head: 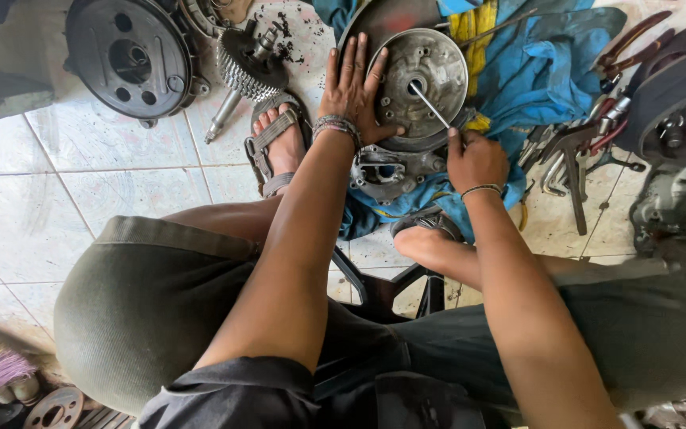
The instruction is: The person uses a screwdriver to scrape and clean the inside of a circular metal engine part. They then place the part down and pick up a larger engine casing, manipulating it with both hands. Finally, they handle a small metal ring, inspecting it closely.
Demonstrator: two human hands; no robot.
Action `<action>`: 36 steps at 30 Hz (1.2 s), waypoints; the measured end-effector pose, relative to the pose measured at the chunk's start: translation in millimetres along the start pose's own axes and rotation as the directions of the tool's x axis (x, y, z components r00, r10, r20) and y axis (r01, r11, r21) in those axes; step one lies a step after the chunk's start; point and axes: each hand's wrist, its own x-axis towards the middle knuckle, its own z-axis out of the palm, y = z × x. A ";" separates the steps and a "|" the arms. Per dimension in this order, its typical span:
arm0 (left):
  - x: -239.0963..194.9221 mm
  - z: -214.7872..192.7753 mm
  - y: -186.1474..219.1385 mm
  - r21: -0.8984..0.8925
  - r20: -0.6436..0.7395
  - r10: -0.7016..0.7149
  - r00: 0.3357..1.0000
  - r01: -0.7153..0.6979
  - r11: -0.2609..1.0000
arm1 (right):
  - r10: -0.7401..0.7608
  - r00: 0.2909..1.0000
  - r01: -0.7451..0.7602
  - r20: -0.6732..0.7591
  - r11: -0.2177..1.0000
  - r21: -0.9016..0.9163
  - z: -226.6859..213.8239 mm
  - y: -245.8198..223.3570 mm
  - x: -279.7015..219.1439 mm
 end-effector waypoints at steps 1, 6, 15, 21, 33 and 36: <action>1.0 1.0 -0.5 -0.015 0.001 -0.005 1.000 0.005 1.000 | -0.008 1.000 0.008 -0.014 1.000 -0.005 2.2 2.0 1.7; -1.2 1.9 -5.7 -0.034 -0.036 0.025 0.999 -0.026 0.999 | -0.025 0.999 0.025 -0.031 1.000 -0.012 1.6 1.2 2.9; 5.7 13.9 0.7 -0.098 -0.153 -0.079 0.985 0.065 0.993 | -0.075 0.939 0.078 0.335 0.997 0.005 -9.2 12.6 24.3; 4.7 17.1 1.9 -0.097 -0.207 -0.082 0.975 0.063 0.993 | -0.101 0.899 0.184 0.426 0.970 -0.158 -18.0 10.2 25.1; 7.0 20.3 -1.6 -0.126 -0.255 -0.092 0.963 0.061 0.990 | -0.141 0.986 0.153 0.087 0.977 -0.151 11.3 26.5 29.3; 6.3 17.4 -0.5 -0.140 -0.242 -0.088 0.966 0.055 0.989 | -0.158 0.985 0.168 0.072 0.972 -0.167 17.3 31.2 28.9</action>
